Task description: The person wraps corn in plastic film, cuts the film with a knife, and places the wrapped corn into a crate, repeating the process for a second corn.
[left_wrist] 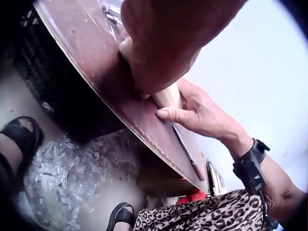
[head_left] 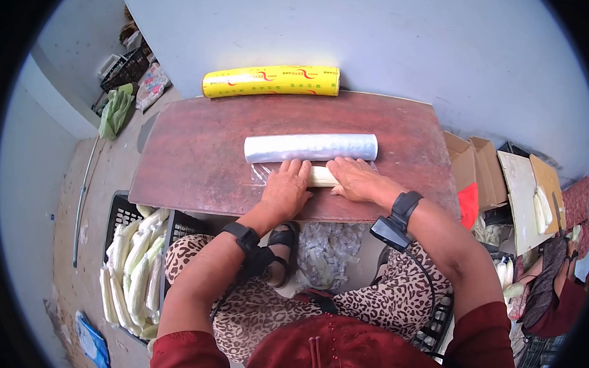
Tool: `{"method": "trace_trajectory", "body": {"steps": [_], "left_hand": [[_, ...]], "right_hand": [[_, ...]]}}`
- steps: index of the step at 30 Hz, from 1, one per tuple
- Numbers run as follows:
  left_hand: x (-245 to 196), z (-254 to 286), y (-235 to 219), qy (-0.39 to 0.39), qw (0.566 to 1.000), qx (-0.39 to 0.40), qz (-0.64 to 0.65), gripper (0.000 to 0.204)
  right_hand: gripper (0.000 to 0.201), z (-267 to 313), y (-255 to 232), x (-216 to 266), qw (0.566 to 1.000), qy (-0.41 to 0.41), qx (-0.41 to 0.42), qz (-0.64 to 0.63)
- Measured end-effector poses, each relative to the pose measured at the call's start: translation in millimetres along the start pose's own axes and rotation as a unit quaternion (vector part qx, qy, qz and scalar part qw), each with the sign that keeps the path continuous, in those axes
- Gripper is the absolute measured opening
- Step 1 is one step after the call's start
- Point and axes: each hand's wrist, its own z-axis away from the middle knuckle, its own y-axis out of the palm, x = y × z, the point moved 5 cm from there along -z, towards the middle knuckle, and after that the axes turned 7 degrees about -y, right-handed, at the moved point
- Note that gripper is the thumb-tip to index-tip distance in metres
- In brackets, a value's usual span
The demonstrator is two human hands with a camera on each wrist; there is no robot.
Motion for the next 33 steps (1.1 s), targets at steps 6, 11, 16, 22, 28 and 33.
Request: {"method": "trace_trajectory", "body": {"steps": [6,11,16,22,28,33], "left_hand": [[21.1,-9.4,2.5,-0.035,0.999,0.032,0.007,0.056],[21.4,-11.3,0.9,-0.022,0.999,0.027,-0.009,0.052],[22.4,-11.2,0.7,-0.015,1.0,0.022,0.011,0.05],[23.3,-10.5,0.7,-0.009,1.0,0.026,0.008,0.05],[24.9,-7.0,-0.4,-0.003,0.998,0.058,0.0,0.052],[25.5,-3.2,-5.5,0.007,0.997,0.072,0.005,0.054]], "right_hand": [[0.023,16.1,12.2,-42.5,0.998,0.062,0.019,0.017],[0.023,35.6,-16.0,-39.3,0.972,0.142,0.135,0.127],[0.031,29.9,-42.1,4.9,0.991,0.057,-0.068,0.099],[0.023,6.4,-28.8,16.1,0.981,-0.038,-0.174,0.076],[0.009,-11.2,-22.5,11.0,0.994,-0.028,-0.094,-0.046],[0.011,-19.7,-21.7,15.4,0.994,-0.024,-0.092,-0.045]]}}
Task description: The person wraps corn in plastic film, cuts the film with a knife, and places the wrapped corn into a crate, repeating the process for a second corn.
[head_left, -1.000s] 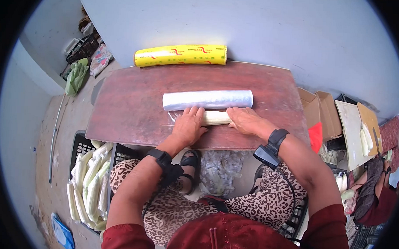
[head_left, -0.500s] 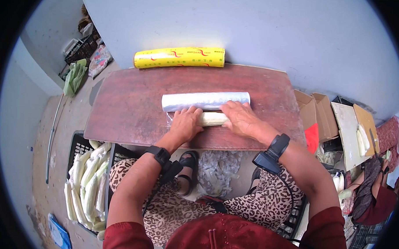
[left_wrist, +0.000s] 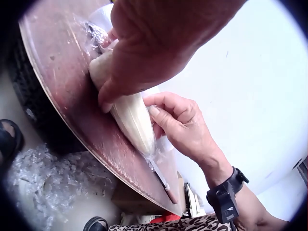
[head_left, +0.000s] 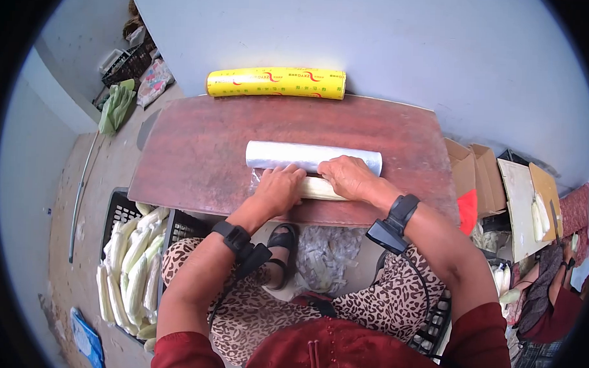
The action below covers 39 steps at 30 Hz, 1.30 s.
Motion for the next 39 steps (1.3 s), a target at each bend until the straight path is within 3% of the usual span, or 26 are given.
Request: {"method": "trace_trajectory", "body": {"steps": [1,4,9,12,13,15,18,21,27,30,36,39], "left_hand": [[1.1,-0.6,0.9,-0.004,1.0,0.007,0.004,0.055],[2.1,-3.1,0.7,-0.014,0.999,0.031,0.016,0.056],[5.8,-6.5,2.3,-0.017,0.997,0.062,0.034,0.056],[6.6,-6.0,-1.6,-0.028,0.997,0.061,0.048,0.055],[5.6,-5.2,-3.5,-0.032,0.997,0.062,0.042,0.055],[1.7,-4.4,-7.7,-0.039,0.997,0.064,0.033,0.054],[6.0,-6.0,-1.6,-0.024,0.996,0.073,0.05,0.053],[5.7,-6.3,-2.2,-0.017,0.996,0.072,0.044,0.052],[10.9,-12.4,-1.1,-0.014,0.991,0.126,0.037,0.047],[11.9,-11.6,-2.3,0.004,0.995,0.093,0.047,0.045],[16.2,-15.8,0.3,0.008,0.99,0.109,0.093,0.043],[20.2,-14.9,1.5,-0.031,0.989,0.12,0.083,0.045]], "right_hand": [[0.011,-3.2,-1.6,-1.7,1.0,0.018,0.012,0.0],[0.013,-8.9,-15.5,-9.7,0.996,0.028,-0.083,0.004],[0.04,-15.9,-32.2,-23.7,0.979,0.036,-0.201,0.016],[0.038,-14.0,-27.5,-11.3,0.975,-0.038,-0.193,0.107],[0.033,-15.7,-20.3,-9.1,0.984,-0.046,-0.147,0.09],[0.023,-17.3,-8.5,-4.8,0.995,-0.058,-0.054,0.057],[0.028,-15.9,-10.0,-8.4,0.997,-0.024,-0.039,0.069],[0.035,-16.7,-22.0,-18.9,0.973,-0.014,-0.207,0.1],[0.055,-3.3,-12.6,-7.2,0.997,0.0,-0.074,0.039],[0.06,5.9,-9.5,5.1,0.987,-0.046,-0.118,0.094],[0.051,5.8,16.0,19.2,0.995,-0.045,0.082,0.024],[0.045,7.8,20.8,15.2,0.997,-0.054,0.056,0.025]]}}
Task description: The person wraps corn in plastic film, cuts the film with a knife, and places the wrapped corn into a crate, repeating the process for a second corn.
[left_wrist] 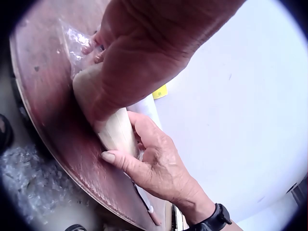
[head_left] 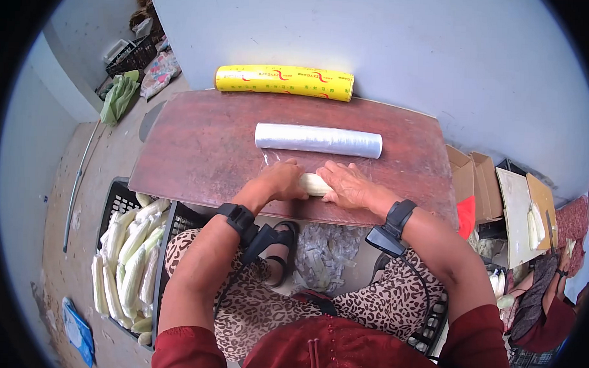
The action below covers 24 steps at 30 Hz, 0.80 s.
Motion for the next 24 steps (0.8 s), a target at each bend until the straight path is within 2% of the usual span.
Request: {"method": "trace_trajectory", "body": {"steps": [6,9,12,15,18,21,24], "left_hand": [[18.5,10.3,-5.0,-0.085,0.993,0.005,-0.08,0.05],[30.5,15.9,-10.6,-0.088,0.991,0.05,-0.083,0.042],[45.3,9.7,-3.8,-0.045,0.991,-0.012,-0.122,0.027],[59.8,16.5,-9.5,-0.085,0.971,-0.121,-0.188,0.019],[68.1,17.1,-17.9,-0.157,0.983,-0.012,-0.091,0.023],[87.0,9.2,-14.9,-0.152,0.986,-0.004,-0.067,0.022],[91.3,23.9,-26.0,-0.219,0.97,-0.028,-0.099,0.021]], "right_hand": [[0.042,-1.2,2.1,-4.2,0.999,0.022,0.028,-0.009],[0.042,-1.1,1.7,-3.3,0.999,0.027,0.028,-0.006],[0.042,-1.3,0.4,-3.4,0.999,0.029,0.034,-0.004],[0.043,0.5,-2.7,-3.2,0.999,0.037,0.03,-0.021],[0.043,0.1,-5.0,-5.8,0.998,0.041,0.03,-0.041],[0.042,-1.9,-3.8,-8.6,0.997,0.048,0.051,-0.041],[0.042,-2.9,-3.2,-9.8,0.996,0.053,0.064,-0.042]]}}
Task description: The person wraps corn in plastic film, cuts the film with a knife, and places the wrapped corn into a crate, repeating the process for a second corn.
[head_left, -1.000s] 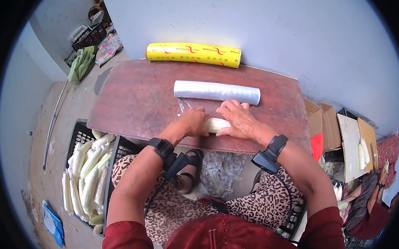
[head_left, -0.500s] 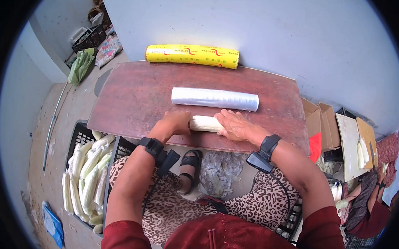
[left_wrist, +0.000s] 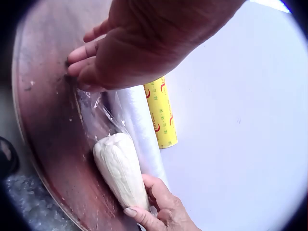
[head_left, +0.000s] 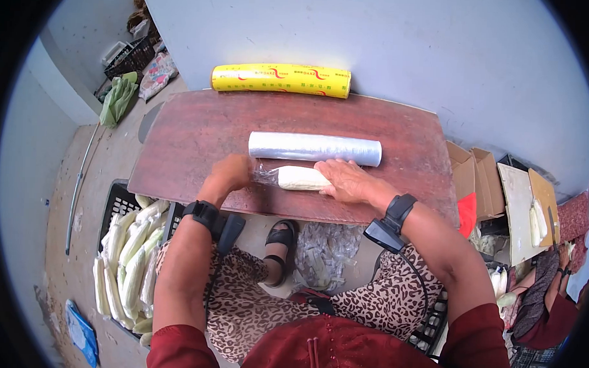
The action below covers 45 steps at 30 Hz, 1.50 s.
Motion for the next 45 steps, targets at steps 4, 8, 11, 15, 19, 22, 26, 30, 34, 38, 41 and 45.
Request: {"method": "trace_trajectory", "body": {"steps": [4,8,11,15,19,22,26,30,34,38,41,45], "left_hand": [[8.4,6.9,-7.3,-0.054,0.996,-0.045,-0.053,0.023],[-3.2,10.1,-10.6,0.025,0.998,-0.045,0.021,0.024],[-9.9,9.9,-6.8,0.11,0.988,-0.046,0.099,0.022],[-7.9,-5.8,4.7,0.105,0.99,0.058,0.077,0.023],[7.1,-12.8,6.9,0.029,0.991,0.058,0.116,0.024],[17.2,-16.6,1.7,-0.043,0.992,0.032,0.118,0.022],[13.7,4.6,-27.4,-0.102,0.97,-0.2,0.093,0.017],[-52.0,50.4,-58.8,0.132,0.899,-0.371,0.19,0.019],[-115.4,73.9,-25.5,0.271,0.915,-0.259,0.15,0.037],[-125.3,63.2,10.5,0.288,0.919,-0.254,0.093,0.05],[-125.8,59.7,11.1,0.282,0.913,-0.284,0.084,0.05],[-124.9,52.0,13.4,0.249,0.927,-0.274,0.064,0.047]], "right_hand": [[0.041,0.2,-0.3,-1.2,1.0,0.004,-0.001,-0.008],[0.043,-0.1,-1.1,-0.8,1.0,0.008,0.006,-0.011],[0.043,0.3,-3.8,1.1,1.0,0.015,0.018,-0.014],[0.043,1.8,-3.7,1.1,0.999,0.013,0.005,-0.031],[0.046,2.1,-5.6,1.3,0.998,0.017,0.003,-0.054],[0.051,2.3,-5.2,0.1,0.998,0.029,0.009,-0.049],[0.054,1.2,-2.5,-3.9,0.998,0.033,0.008,-0.044],[0.056,1.5,-2.4,-3.0,0.999,0.022,0.001,-0.027],[0.056,0.8,0.6,-4.9,1.0,0.029,0.0,-0.008],[0.061,1.6,0.7,-7.3,1.0,0.023,-0.011,-0.011],[0.056,3.6,-0.2,-10.0,0.999,0.027,-0.026,0.002],[0.042,17.1,6.5,-27.5,0.997,0.031,-0.061,0.042]]}}
